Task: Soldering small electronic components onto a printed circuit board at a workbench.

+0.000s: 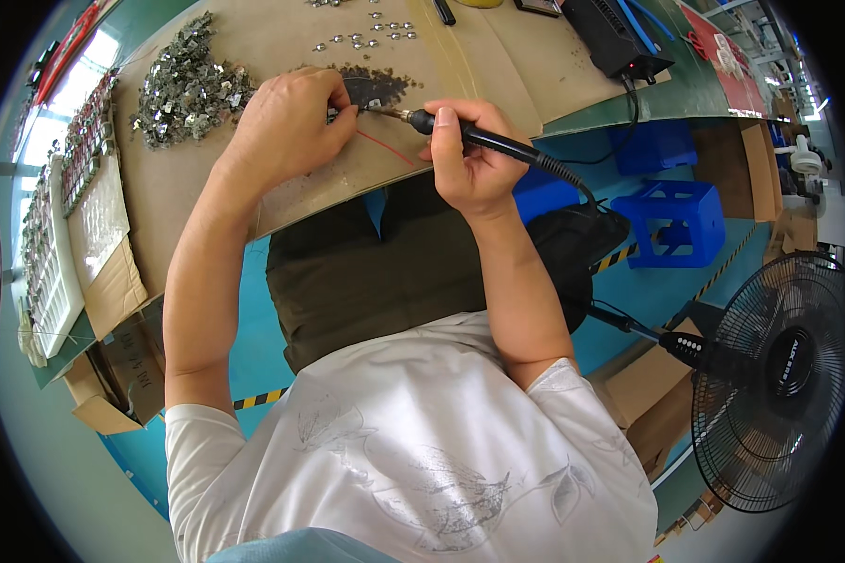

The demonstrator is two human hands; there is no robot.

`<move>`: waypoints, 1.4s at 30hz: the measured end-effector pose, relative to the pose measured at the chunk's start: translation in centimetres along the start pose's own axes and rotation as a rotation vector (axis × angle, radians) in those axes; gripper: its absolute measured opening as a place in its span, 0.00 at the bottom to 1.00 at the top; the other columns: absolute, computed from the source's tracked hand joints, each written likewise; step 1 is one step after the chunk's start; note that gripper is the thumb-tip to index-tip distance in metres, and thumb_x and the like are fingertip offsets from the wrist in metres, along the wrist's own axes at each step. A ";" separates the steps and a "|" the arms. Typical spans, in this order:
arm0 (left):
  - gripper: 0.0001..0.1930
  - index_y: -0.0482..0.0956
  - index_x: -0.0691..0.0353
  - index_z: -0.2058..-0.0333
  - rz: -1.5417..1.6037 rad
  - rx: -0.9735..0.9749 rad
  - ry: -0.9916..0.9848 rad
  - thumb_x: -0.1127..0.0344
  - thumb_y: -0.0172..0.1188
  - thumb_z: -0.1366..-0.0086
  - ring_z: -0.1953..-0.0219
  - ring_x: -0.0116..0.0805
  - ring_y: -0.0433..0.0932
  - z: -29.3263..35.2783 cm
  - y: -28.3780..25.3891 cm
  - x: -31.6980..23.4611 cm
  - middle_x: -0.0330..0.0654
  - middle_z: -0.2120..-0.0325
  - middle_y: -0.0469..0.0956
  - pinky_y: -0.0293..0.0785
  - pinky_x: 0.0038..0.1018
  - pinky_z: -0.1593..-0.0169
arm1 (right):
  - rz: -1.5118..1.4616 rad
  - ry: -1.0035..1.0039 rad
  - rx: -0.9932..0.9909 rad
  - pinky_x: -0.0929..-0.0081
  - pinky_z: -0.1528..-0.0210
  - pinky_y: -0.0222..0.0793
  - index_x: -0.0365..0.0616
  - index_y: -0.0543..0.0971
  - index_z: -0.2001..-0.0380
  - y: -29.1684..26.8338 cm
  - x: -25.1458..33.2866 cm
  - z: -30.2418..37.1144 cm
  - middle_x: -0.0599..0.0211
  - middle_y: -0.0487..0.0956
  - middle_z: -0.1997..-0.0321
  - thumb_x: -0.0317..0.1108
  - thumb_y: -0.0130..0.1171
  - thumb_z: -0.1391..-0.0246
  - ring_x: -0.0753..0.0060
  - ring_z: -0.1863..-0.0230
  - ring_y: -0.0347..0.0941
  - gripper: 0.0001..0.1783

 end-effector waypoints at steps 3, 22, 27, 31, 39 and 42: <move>0.11 0.81 0.66 0.69 -0.002 -0.007 0.003 0.62 0.63 0.40 0.61 0.56 0.81 0.1 0.0 0.1 0.54 0.67 0.83 0.77 0.45 0.54 | -0.029 0.028 -0.029 0.86 0.79 0.71 0.34 0.82 0.65 0.0 0.1 0.1 0.67 0.81 0.76 0.24 0.59 0.38 0.82 0.81 0.78 0.05; 0.11 0.81 0.65 0.69 -0.006 -0.001 -0.022 0.61 0.63 0.40 0.61 0.55 0.81 0.0 0.0 0.0 0.53 0.67 0.83 0.77 0.44 0.54 | -0.115 0.025 -0.030 0.86 0.78 0.73 0.33 0.80 0.60 -0.4 -0.5 0.3 0.64 0.81 0.73 0.25 0.56 0.35 0.81 0.80 0.78 0.07; 0.11 0.81 0.64 0.69 -0.010 0.012 -0.039 0.61 0.63 0.40 0.61 0.54 0.82 0.1 0.2 0.1 0.52 0.67 0.82 0.77 0.44 0.54 | -0.185 0.070 -0.050 0.85 0.80 0.72 0.33 0.80 0.58 -0.2 -0.6 0.2 0.65 0.80 0.74 0.26 0.57 0.34 0.83 0.83 0.74 0.07; 0.10 0.81 0.63 0.69 -0.015 0.012 -0.029 0.61 0.62 0.40 0.61 0.54 0.82 0.0 0.3 0.1 0.52 0.67 0.82 0.78 0.44 0.53 | -0.197 0.104 -0.047 0.84 0.80 0.72 0.33 0.79 0.53 0.4 0.1 -1.4 0.63 0.80 0.75 0.28 0.57 0.32 0.85 0.84 0.71 0.10; 0.10 0.81 0.63 0.70 -0.026 0.025 0.000 0.62 0.61 0.42 0.62 0.53 0.83 0.3 0.2 0.1 0.52 0.69 0.83 0.79 0.44 0.54 | 0.147 0.017 0.458 0.81 0.75 0.71 0.49 0.82 0.48 6.5 0.3 -8.5 0.64 0.86 0.68 0.28 0.59 0.33 0.82 0.79 0.74 0.13; 0.10 0.81 0.63 0.71 -0.030 -0.008 0.023 0.62 0.60 0.42 0.65 0.54 0.83 0.3 0.2 -0.3 0.53 0.70 0.82 0.79 0.45 0.56 | 0.206 -0.358 0.538 0.67 0.64 0.76 0.49 0.83 0.54 9.7 0.3 -9.8 0.61 0.85 0.66 0.26 0.62 0.39 0.57 0.68 0.79 0.11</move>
Point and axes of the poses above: each hand's wrist, its own z-axis away from the middle knuckle, its own y-axis out of the palm, x = y × z, the point moved 7 cm from there along -z, towards the middle knuckle
